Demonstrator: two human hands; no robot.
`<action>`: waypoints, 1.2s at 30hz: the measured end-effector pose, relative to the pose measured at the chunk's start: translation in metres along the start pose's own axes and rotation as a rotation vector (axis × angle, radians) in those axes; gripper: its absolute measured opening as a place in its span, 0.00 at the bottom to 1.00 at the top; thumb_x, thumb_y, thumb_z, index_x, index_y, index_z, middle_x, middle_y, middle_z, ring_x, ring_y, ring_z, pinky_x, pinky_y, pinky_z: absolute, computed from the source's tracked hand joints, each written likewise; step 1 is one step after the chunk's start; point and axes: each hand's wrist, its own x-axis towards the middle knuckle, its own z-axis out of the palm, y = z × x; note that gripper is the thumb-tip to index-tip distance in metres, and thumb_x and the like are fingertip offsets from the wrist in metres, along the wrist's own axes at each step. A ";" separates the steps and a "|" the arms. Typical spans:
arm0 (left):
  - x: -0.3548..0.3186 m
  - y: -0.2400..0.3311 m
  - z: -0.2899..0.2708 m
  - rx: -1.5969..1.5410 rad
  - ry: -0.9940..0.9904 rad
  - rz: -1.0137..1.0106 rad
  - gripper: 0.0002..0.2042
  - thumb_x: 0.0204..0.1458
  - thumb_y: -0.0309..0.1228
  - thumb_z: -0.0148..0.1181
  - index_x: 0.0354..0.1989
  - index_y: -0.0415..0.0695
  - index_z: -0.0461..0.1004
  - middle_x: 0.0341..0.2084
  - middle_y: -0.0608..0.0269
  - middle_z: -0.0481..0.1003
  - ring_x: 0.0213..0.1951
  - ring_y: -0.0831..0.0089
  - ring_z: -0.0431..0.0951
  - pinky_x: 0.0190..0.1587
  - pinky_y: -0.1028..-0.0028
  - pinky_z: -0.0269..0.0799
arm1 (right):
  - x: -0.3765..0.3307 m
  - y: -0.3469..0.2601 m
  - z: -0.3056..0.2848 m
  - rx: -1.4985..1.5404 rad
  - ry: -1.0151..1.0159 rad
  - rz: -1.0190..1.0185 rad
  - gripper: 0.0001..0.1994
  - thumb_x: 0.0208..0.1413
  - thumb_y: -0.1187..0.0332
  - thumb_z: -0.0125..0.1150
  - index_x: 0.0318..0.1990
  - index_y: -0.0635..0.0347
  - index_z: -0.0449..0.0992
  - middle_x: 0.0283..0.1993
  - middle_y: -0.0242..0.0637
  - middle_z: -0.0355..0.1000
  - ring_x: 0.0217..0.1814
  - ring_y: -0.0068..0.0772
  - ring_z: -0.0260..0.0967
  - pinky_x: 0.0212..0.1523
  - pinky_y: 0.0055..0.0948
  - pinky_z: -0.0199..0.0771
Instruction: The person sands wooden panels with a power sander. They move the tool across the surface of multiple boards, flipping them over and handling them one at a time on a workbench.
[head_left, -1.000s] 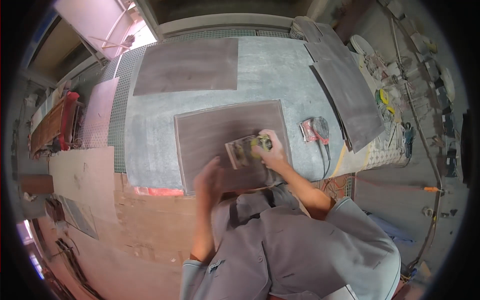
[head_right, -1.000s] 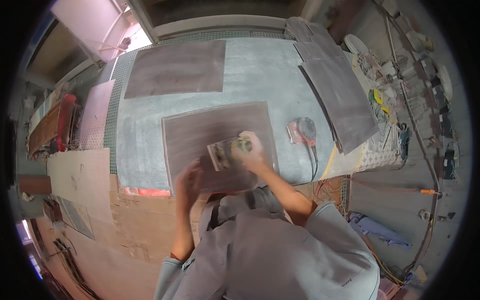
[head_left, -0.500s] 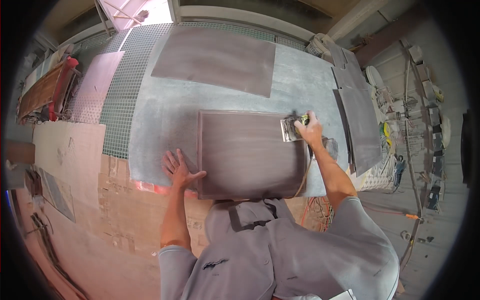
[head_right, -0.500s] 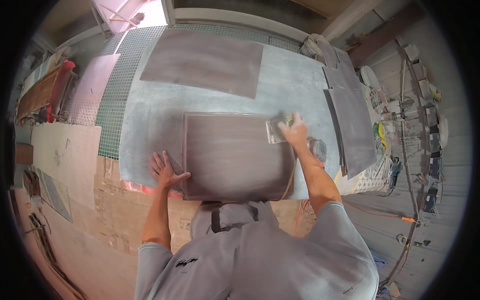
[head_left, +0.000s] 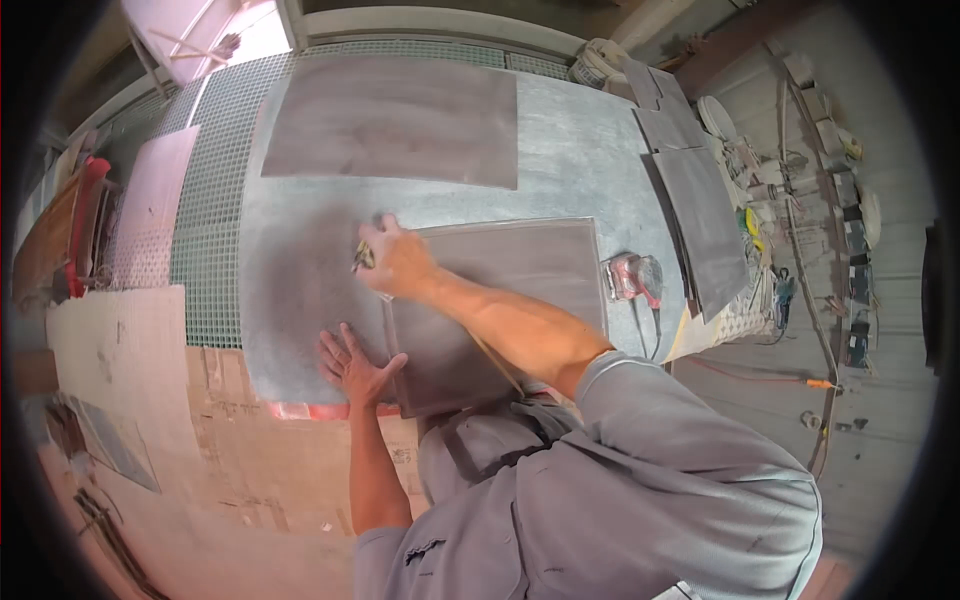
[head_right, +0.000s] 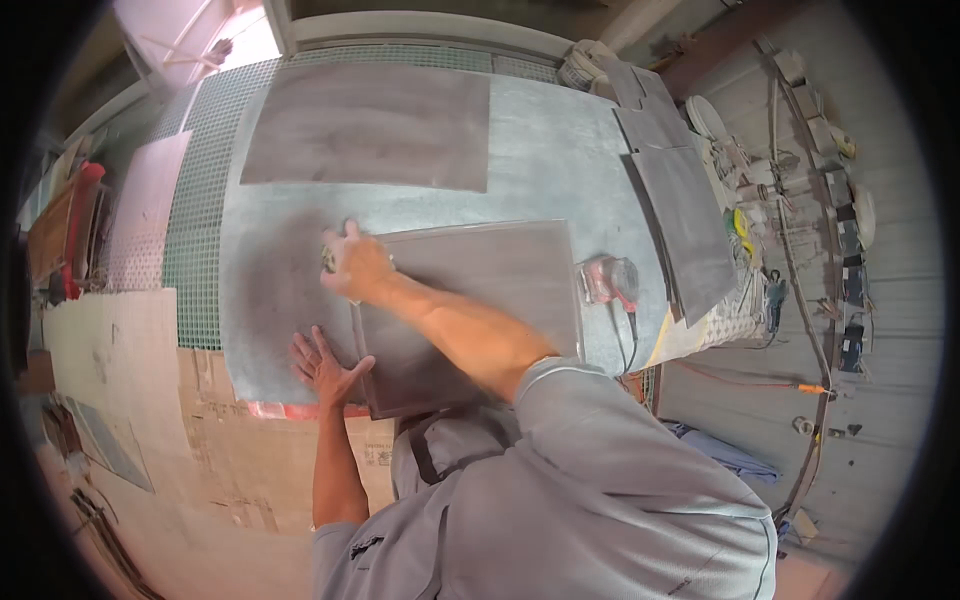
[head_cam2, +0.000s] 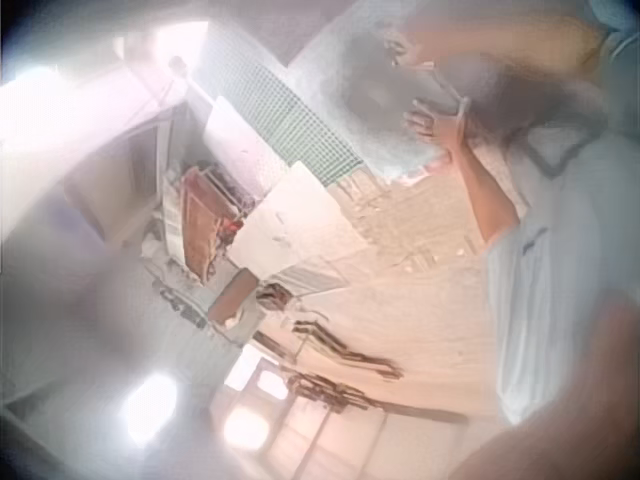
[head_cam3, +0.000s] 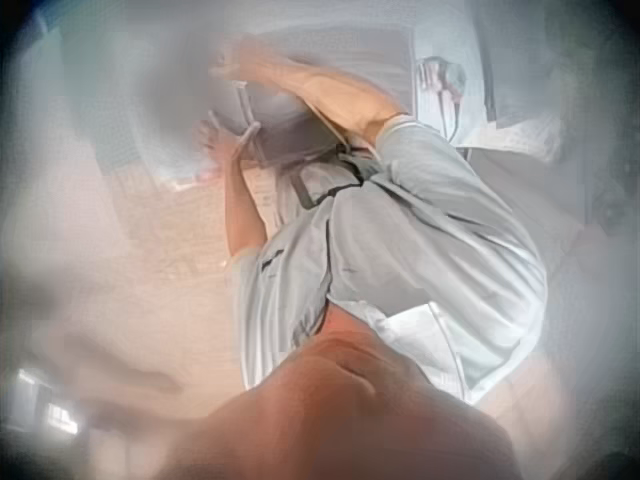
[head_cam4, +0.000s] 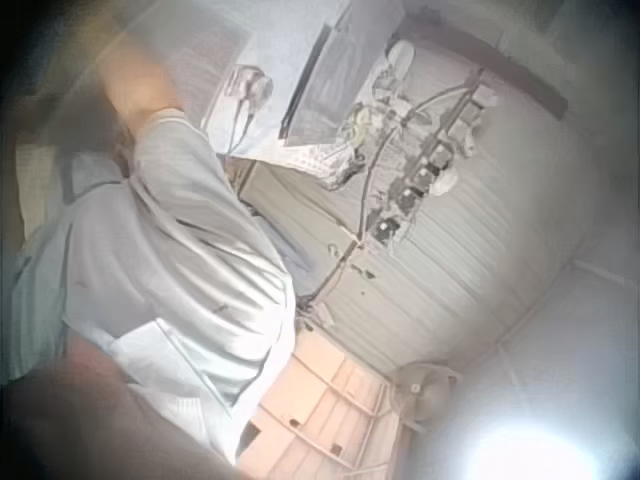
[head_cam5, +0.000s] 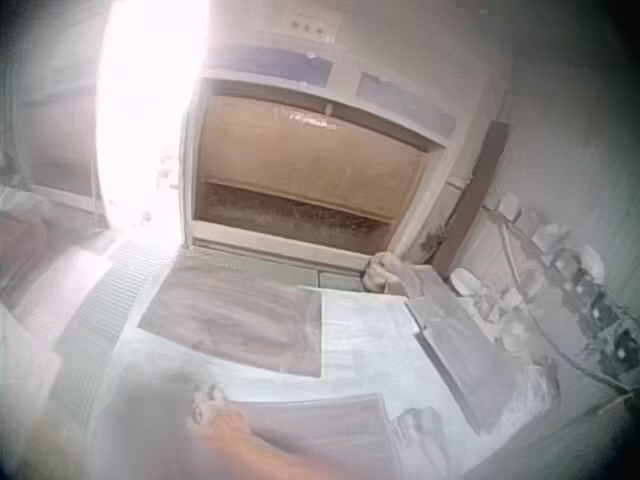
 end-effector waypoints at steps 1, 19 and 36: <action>0.001 -0.004 0.005 0.025 0.029 0.001 0.77 0.33 0.76 0.77 0.88 0.52 0.36 0.86 0.39 0.28 0.85 0.36 0.23 0.79 0.30 0.23 | -0.007 -0.006 -0.007 -0.009 -0.038 0.022 0.27 0.52 0.50 0.73 0.58 0.51 0.78 0.58 0.60 0.72 0.53 0.68 0.80 0.54 0.59 0.82; 0.003 -0.009 0.011 0.081 0.054 -0.010 0.74 0.40 0.71 0.76 0.88 0.50 0.33 0.85 0.37 0.25 0.84 0.36 0.19 0.78 0.31 0.18 | -0.154 0.303 -0.205 -0.231 0.505 0.308 0.22 0.53 0.58 0.73 0.50 0.63 0.78 0.46 0.60 0.76 0.44 0.67 0.77 0.44 0.57 0.79; 0.016 -0.024 0.019 -0.193 0.009 -0.050 0.32 0.79 0.56 0.24 0.88 0.61 0.45 0.88 0.58 0.25 0.86 0.52 0.18 0.80 0.39 0.10 | -0.086 -0.023 0.018 -0.007 -0.062 -0.142 0.26 0.50 0.61 0.75 0.57 0.55 0.77 0.62 0.50 0.71 0.61 0.60 0.76 0.55 0.56 0.83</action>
